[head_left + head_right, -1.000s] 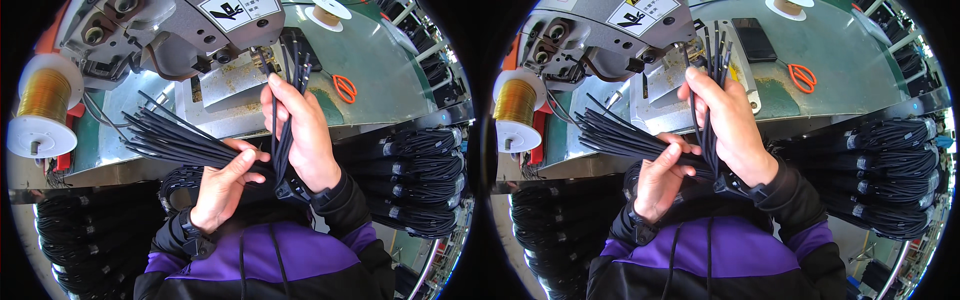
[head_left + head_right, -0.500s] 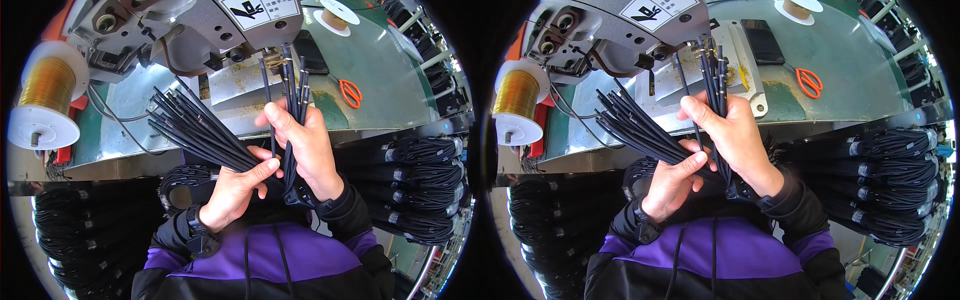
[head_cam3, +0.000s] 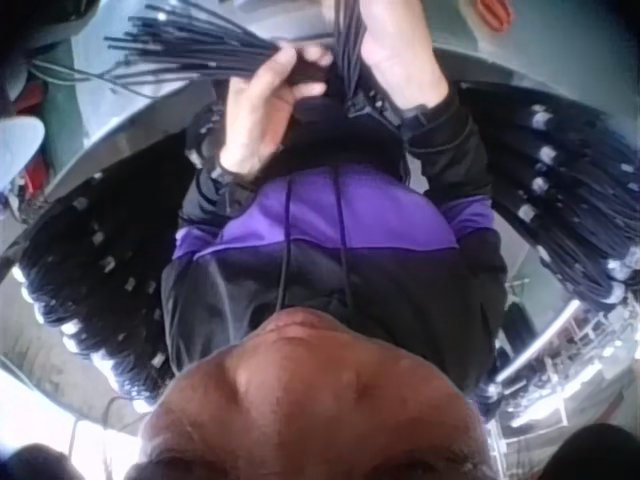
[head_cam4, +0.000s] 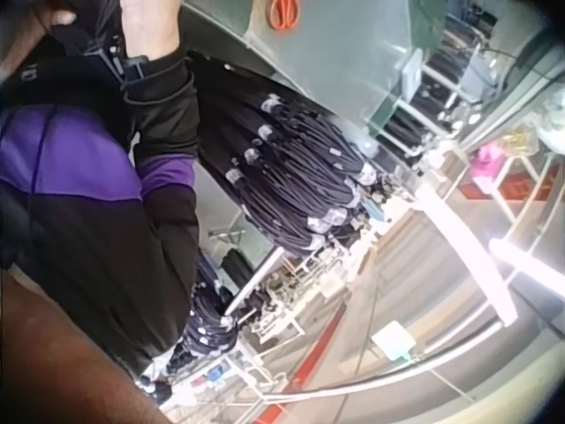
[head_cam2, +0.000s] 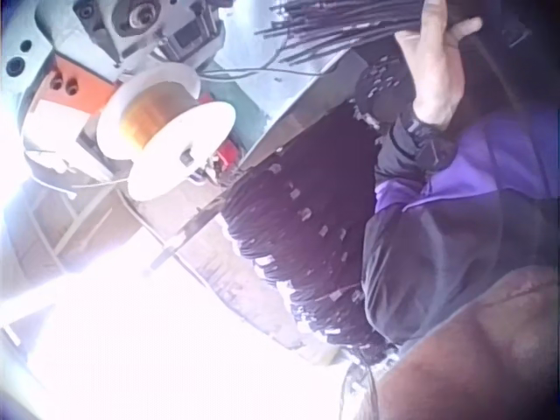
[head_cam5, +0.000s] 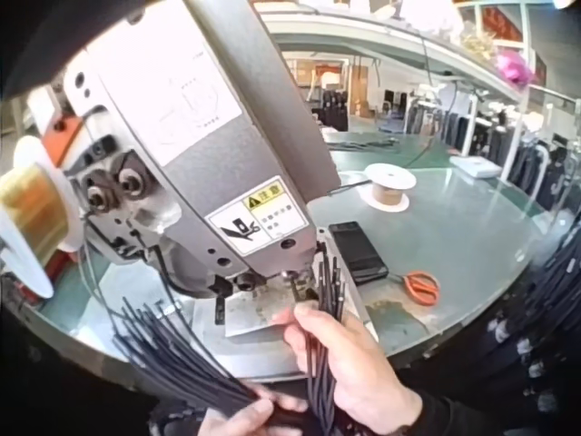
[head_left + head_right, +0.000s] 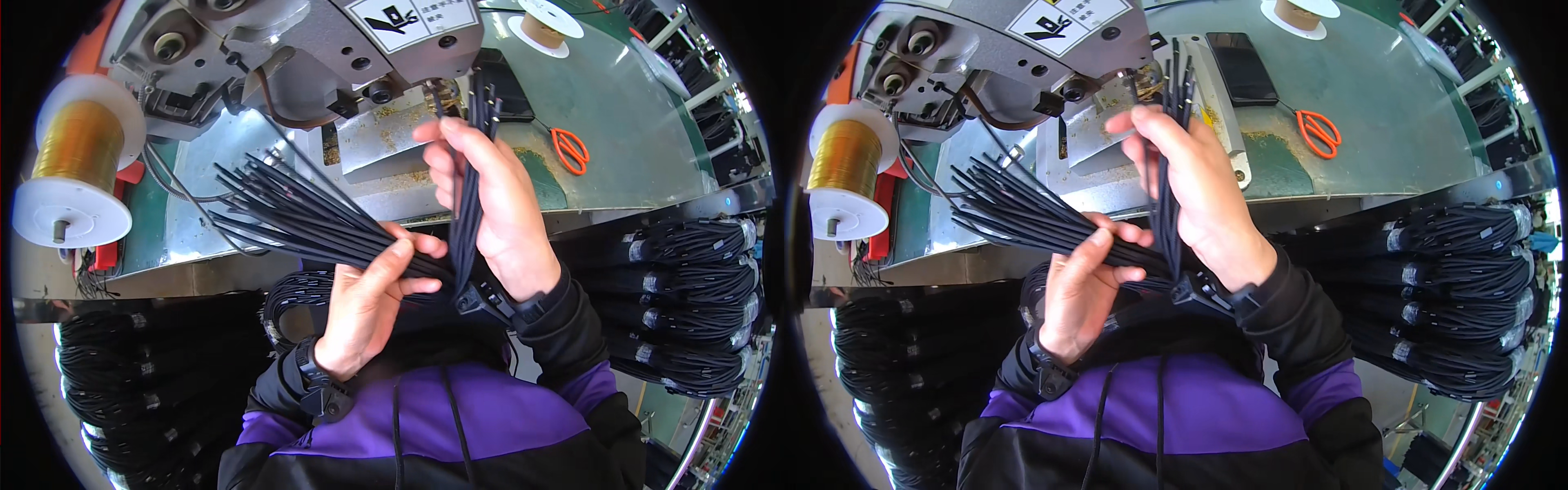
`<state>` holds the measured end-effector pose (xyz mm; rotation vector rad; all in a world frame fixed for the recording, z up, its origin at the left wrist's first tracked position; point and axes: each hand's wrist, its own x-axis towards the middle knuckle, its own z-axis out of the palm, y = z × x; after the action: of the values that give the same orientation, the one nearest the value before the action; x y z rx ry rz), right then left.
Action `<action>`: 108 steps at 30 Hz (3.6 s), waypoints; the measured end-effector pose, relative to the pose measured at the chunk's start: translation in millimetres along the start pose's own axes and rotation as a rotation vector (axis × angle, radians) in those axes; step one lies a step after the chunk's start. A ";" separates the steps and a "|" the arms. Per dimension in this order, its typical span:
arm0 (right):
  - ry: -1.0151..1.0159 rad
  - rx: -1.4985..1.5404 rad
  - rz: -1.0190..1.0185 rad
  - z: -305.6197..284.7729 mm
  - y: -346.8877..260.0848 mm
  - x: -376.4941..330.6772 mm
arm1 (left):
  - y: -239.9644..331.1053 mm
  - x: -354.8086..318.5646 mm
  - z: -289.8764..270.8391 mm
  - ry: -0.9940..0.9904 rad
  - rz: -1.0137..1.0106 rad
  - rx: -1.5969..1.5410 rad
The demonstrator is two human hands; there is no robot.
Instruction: Bundling and securing groups of black cables using an industrial bundling machine at a workbench.
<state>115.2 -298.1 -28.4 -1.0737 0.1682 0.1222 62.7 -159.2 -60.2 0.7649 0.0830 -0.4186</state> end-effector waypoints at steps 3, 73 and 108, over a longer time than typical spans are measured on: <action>-0.091 -0.159 -0.057 -9.6 6.4 -9.7 | -7.0 -0.7 -3.4 -0.006 -0.061 0.083; -0.011 0.209 0.081 5.6 0.0 8.4 | 2.9 -4.1 0.3 -0.001 0.042 0.031; -0.075 -0.257 -0.054 -4.3 8.8 -22.2 | -6.1 -3.2 -4.8 -0.056 -0.155 0.258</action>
<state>91.4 -298.1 -33.7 -1.3267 0.0558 0.1378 57.7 -158.7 -67.0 1.0034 0.0364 -0.6053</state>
